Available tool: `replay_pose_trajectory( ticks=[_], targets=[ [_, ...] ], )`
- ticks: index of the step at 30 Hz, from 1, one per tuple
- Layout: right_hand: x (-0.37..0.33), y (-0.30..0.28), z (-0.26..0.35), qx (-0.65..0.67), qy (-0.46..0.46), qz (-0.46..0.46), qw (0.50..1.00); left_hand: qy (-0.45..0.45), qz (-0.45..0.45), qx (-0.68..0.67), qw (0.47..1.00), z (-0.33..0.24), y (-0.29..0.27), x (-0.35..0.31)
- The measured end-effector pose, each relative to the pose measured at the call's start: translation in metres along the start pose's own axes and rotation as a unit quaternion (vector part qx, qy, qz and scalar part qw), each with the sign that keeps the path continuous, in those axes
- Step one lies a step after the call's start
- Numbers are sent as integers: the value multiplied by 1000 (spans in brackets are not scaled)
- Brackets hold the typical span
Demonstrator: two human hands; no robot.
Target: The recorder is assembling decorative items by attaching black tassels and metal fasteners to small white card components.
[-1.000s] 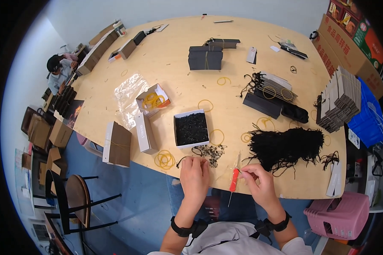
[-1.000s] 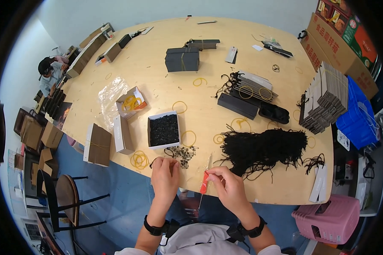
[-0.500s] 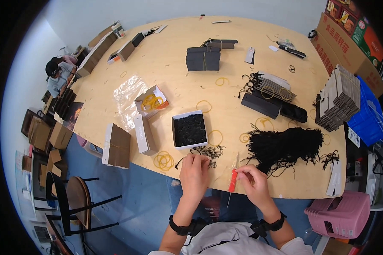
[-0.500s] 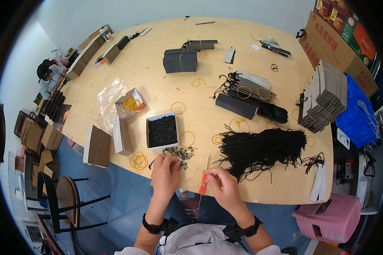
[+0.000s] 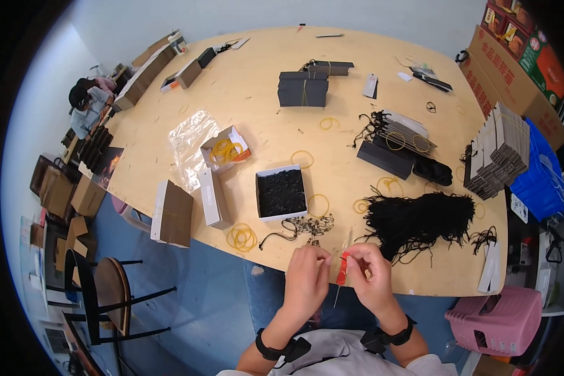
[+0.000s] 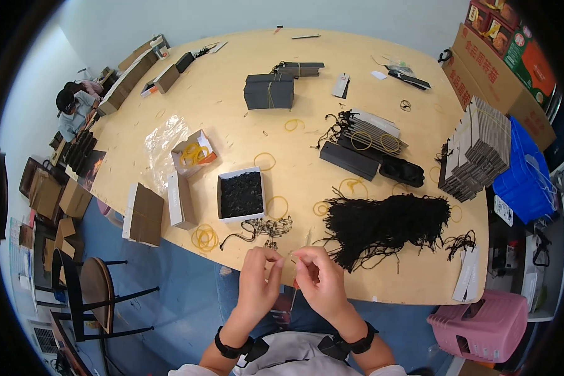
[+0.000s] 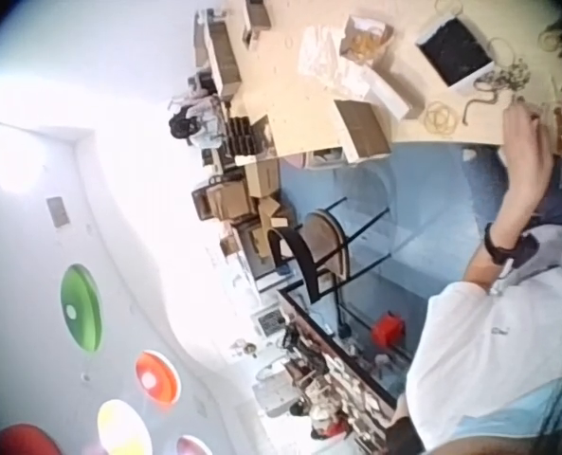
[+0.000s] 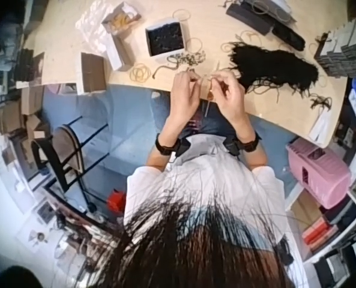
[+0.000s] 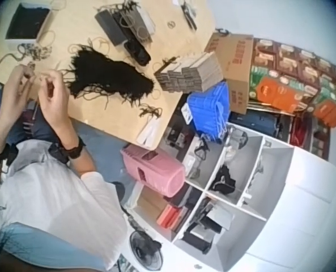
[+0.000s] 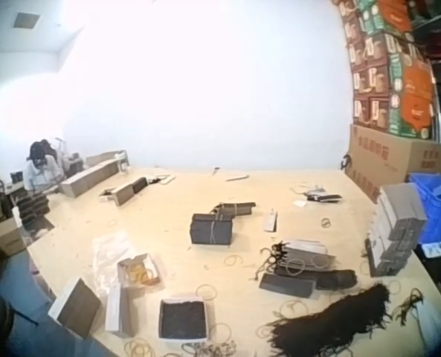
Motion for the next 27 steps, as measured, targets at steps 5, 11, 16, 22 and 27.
replay_pose_trajectory(
  ticks=[5,11,16,22,27],
  targets=[
    [0,3,1,-4,-8,-16,1000,19,-15,-4,1000,-9,-2,-6],
    [-3,-2,-2,-26,-32,-15,999,11,-7,-17,1000,-8,-1,-7],
    [-4,1,-14,-8,-16,-9,1000,8,-6,-26,1000,-7,1,-8],
    [-6,-3,-19,63,31,-23,997,7,-9,-34,999,-8,1,-10],
    [-9,-8,-17,61,6,-39,997,10,-22,-27,999,-10,-1,-10]
  ],
)
Point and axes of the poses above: each hand's wrist, its own x-axis towards the middle knuckle, its own y-axis out of the palm, z = x × y, the point moved 10 cm from there along x, towards the middle knuckle, and after that the axes turned 5 degrees about x, right-handed, at the moved point
